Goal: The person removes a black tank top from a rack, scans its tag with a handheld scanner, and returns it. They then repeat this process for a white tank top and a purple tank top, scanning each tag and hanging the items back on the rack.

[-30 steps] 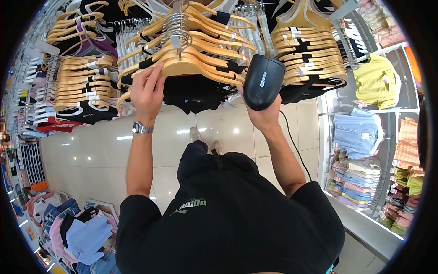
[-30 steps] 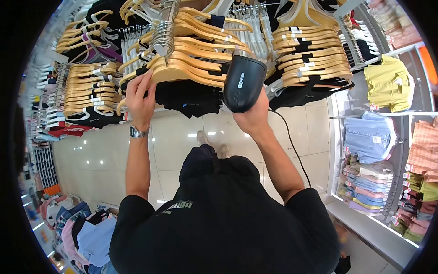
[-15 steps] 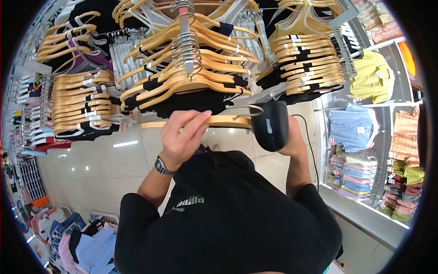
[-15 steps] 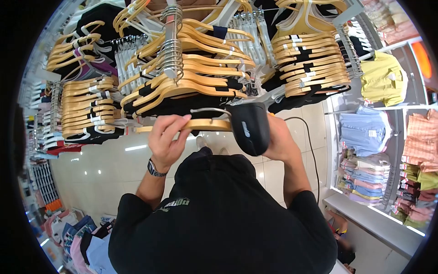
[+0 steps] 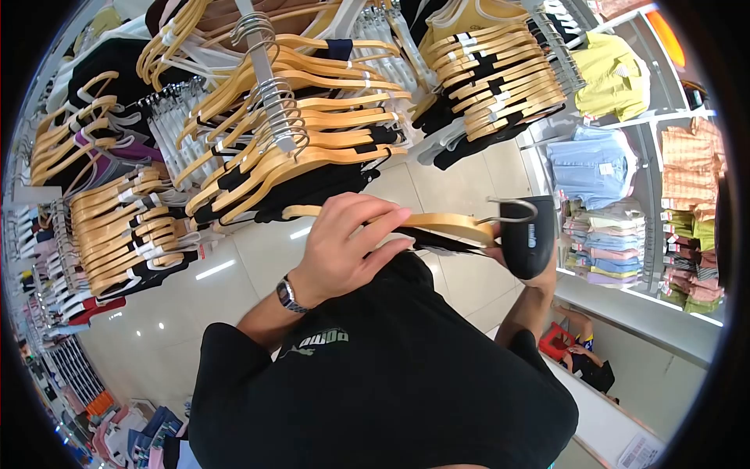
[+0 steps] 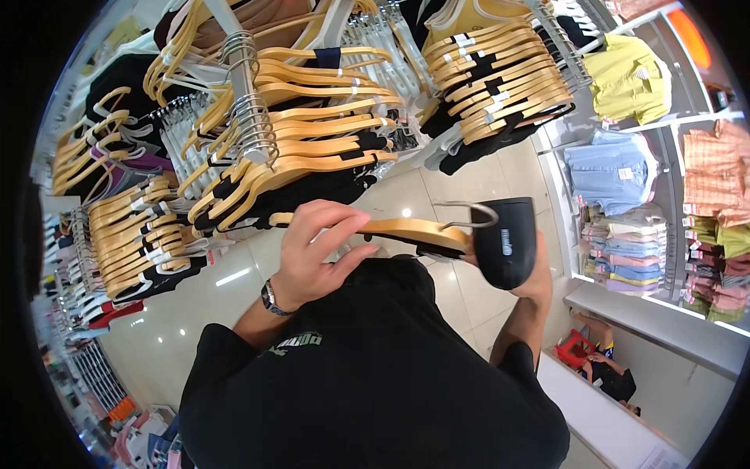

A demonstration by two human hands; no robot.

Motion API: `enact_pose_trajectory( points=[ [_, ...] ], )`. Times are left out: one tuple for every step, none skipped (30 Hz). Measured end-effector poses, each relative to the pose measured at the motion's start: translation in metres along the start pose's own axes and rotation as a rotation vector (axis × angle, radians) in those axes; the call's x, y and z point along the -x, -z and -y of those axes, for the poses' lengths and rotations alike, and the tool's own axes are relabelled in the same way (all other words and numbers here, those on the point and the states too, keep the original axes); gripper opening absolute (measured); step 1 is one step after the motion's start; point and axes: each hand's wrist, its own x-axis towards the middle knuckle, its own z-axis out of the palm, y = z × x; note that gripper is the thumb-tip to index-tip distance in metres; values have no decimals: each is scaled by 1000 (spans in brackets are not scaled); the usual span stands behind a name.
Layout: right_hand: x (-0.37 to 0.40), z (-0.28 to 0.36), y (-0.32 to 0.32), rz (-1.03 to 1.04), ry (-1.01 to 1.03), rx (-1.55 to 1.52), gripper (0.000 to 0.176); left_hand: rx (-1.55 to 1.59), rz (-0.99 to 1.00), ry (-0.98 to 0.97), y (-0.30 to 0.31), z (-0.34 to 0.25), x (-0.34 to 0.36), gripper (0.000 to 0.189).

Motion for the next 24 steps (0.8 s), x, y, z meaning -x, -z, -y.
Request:
enact_pose_trajectory(
  points=[
    [4, -1, 7, -21, 25, 64, 38, -15, -31, -35, 9, 2, -1, 42],
    [8, -2, 14, -41, 44, 142, 39, -31, -63, -71, 20, 6, 0, 38],
    [13, 3, 16, -133, -79, -2, 41, -60, -132, -91, 34, 12, 5, 26],
    [21, -2, 24, -155, -56, 106, 43, -125, -270, -90, 45, 18, 7, 22],
    [28, -7, 34, -176, -32, 215, 45, -68, -474, -63, 56, 28, 6, 18],
    [34, -7, 39, -233, -63, 230, 45, -110, -572, 112, 73, 37, 7, 17],
    [37, 2, 40, -308, -154, 233, 42, -41, -653, 195, 86, 48, -1, 17],
    [40, 0, 48, -303, -104, 287, 41, -76, -635, 321, 97, 61, -6, 19],
    [43, -1, 55, -298, -55, 342, 40, -36, -589, 391, 104, 75, -11, 20],
    [45, 5, 54, -366, -76, 322, 38, 4, -544, 460, 109, 89, -16, 21],
    [52, 3, 66, -325, -4, 444, 40, 44, -500, 529, 110, 98, -21, 22],
    [55, 5, 68, -363, -28, 383, 42, 14, -428, 532, 108, 104, -26, 23],
    [57, 6, 71, -401, -53, 321, 44, -16, -356, 535, 104, 109, -31, 25],
    [58, 5, 77, -376, -12, 343, 47, -46, -283, 537, 102, 113, -35, 27],
    [58, 4, 80, -400, 35, 356, 47, -25, -242, 500, 100, 123, -35, 29],
    [59, 3, 85, -418, 24, 362, 47, -3, -201, 463, 96, 134, -32, 30],
    [59, 2, 90, -434, 14, 367, 46, 19, -161, 425, 94, 140, -31, 32],
    [57, 3, 93, -453, 12, 376, 46, -55, -108, 426, 95, 138, -36, 36],
    [55, 4, 96, -472, 10, 385, 45, -30, -102, 450, 96, 141, -37, 35],
    [53, 5, 99, -488, 8, 394, 45, -6, -97, 476, 97, 145, -39, 34],
    [51, 6, 103, -492, 13, 402, 44, 18, -92, 501, 99, 148, -41, 33],
    [49, 8, 107, -496, 18, 409, 44, -34, -76, 443, 100, 147, -42, 32],
    [49, 9, 109, -499, 20, 416, 43, -86, -57, 385, 100, 144, -44, 31],
    [42, 15, 105, -507, 59, 426, 42, -138, -37, 326, 100, 142, -45, 30]
  ],
)
